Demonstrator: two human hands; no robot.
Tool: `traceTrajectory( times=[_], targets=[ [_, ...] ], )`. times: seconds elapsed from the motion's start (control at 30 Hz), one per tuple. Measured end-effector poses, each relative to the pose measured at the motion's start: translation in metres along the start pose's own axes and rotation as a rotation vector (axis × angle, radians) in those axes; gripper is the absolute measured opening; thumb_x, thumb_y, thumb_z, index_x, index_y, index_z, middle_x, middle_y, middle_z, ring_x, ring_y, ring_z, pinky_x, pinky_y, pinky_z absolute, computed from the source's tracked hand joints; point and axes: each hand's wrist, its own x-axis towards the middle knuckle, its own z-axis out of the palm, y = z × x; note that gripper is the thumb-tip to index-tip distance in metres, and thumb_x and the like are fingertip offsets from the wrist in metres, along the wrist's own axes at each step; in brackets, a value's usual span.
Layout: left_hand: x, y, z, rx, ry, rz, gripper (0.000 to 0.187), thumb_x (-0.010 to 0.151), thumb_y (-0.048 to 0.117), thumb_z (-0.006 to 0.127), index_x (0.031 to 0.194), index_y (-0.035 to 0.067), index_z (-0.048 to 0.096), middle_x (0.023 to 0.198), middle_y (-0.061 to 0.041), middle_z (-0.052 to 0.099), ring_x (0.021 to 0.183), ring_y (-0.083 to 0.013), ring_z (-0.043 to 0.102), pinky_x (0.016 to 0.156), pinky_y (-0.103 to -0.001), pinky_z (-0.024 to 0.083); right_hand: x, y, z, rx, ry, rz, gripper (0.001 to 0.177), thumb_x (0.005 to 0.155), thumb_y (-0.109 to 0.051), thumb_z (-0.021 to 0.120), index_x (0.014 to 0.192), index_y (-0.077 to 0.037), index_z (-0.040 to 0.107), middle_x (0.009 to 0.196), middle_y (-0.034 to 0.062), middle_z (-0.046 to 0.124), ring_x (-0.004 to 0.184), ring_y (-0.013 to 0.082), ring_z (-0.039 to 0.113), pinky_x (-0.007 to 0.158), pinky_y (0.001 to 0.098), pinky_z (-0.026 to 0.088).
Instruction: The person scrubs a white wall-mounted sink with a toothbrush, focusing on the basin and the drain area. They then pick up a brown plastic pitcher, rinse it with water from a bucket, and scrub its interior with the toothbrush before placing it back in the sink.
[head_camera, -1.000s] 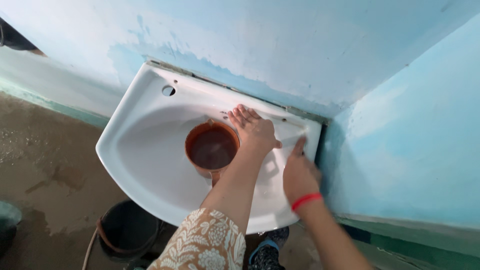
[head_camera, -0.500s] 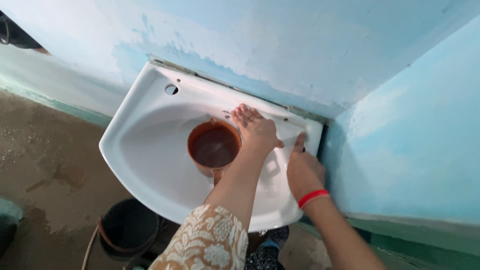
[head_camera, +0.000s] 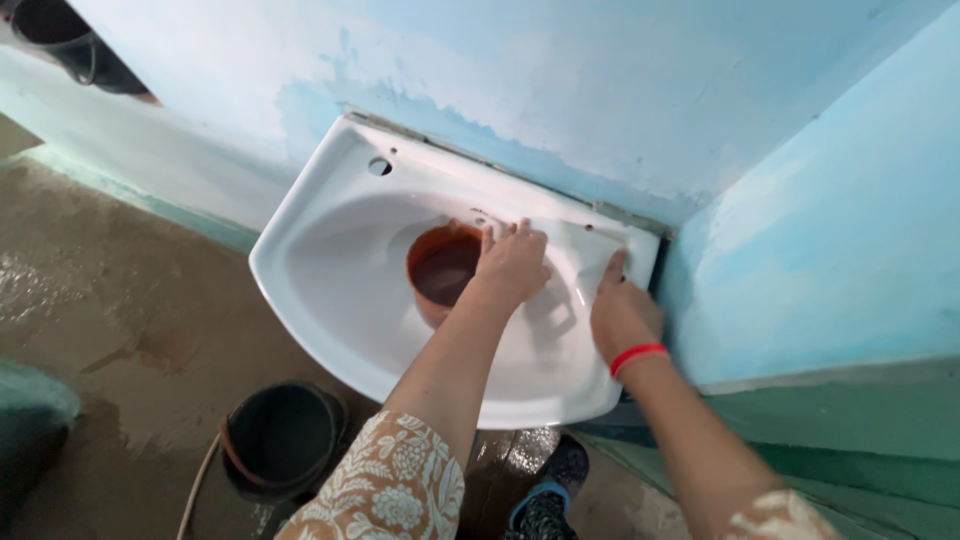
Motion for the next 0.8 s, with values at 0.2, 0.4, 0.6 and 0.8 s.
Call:
traceTrajectory(
  times=[0.2, 0.4, 0.6, 0.8],
  targets=[
    [-0.026, -0.016, -0.003, -0.003, 0.184, 0.157, 0.046, 0.091, 0.020, 0.063, 0.136, 0.012, 0.058, 0.151, -0.012, 0.049, 0.149, -0.0300, 0.033, 0.122, -0.056, 0.018, -0.008, 0.002, 0.011, 0.022, 0.038, -0.008, 0.077, 0.094, -0.011, 0.048, 0.161, 0.005, 0.015, 0.109, 0.0275, 0.071, 0.097, 0.0432, 0.073, 0.086, 0.0539, 0.058],
    [-0.066, -0.051, -0.016, 0.012, 0.307, 0.227, 0.032, 0.098, 0.018, 0.059, 0.129, 0.011, 0.064, 0.138, -0.011, 0.061, 0.149, -0.0288, 0.040, 0.126, -0.046, 0.025, -0.005, 0.014, 0.011, -0.050, 0.008, -0.034, 0.074, 0.096, -0.012, 0.048, 0.162, -0.001, 0.016, 0.111, 0.0268, 0.072, 0.099, 0.0432, 0.072, 0.087, 0.0546, 0.058],
    [-0.136, -0.093, -0.021, 0.057, 0.396, 0.087, 0.050, 0.091, 0.021, 0.065, 0.138, 0.007, 0.055, 0.145, -0.014, 0.052, 0.147, -0.0305, 0.035, 0.123, -0.048, 0.024, -0.039, 0.008, 0.023, -0.094, -0.032, -0.025, 0.083, 0.095, -0.008, 0.049, 0.165, -0.001, 0.005, 0.104, 0.0266, 0.074, 0.094, 0.0411, 0.075, 0.085, 0.0530, 0.060],
    [-0.187, -0.131, 0.020, 0.076, 0.207, -0.365, 0.083, 0.095, 0.051, 0.059, 0.156, 0.002, 0.032, 0.158, -0.022, 0.025, 0.151, -0.0375, 0.005, 0.119, -0.064, 0.009, -0.076, 0.007, 0.029, -0.122, -0.044, -0.069, 0.083, 0.095, -0.007, 0.048, 0.165, -0.002, 0.003, 0.109, 0.0265, 0.073, 0.096, 0.0401, 0.074, 0.086, 0.0509, 0.060]
  ],
)
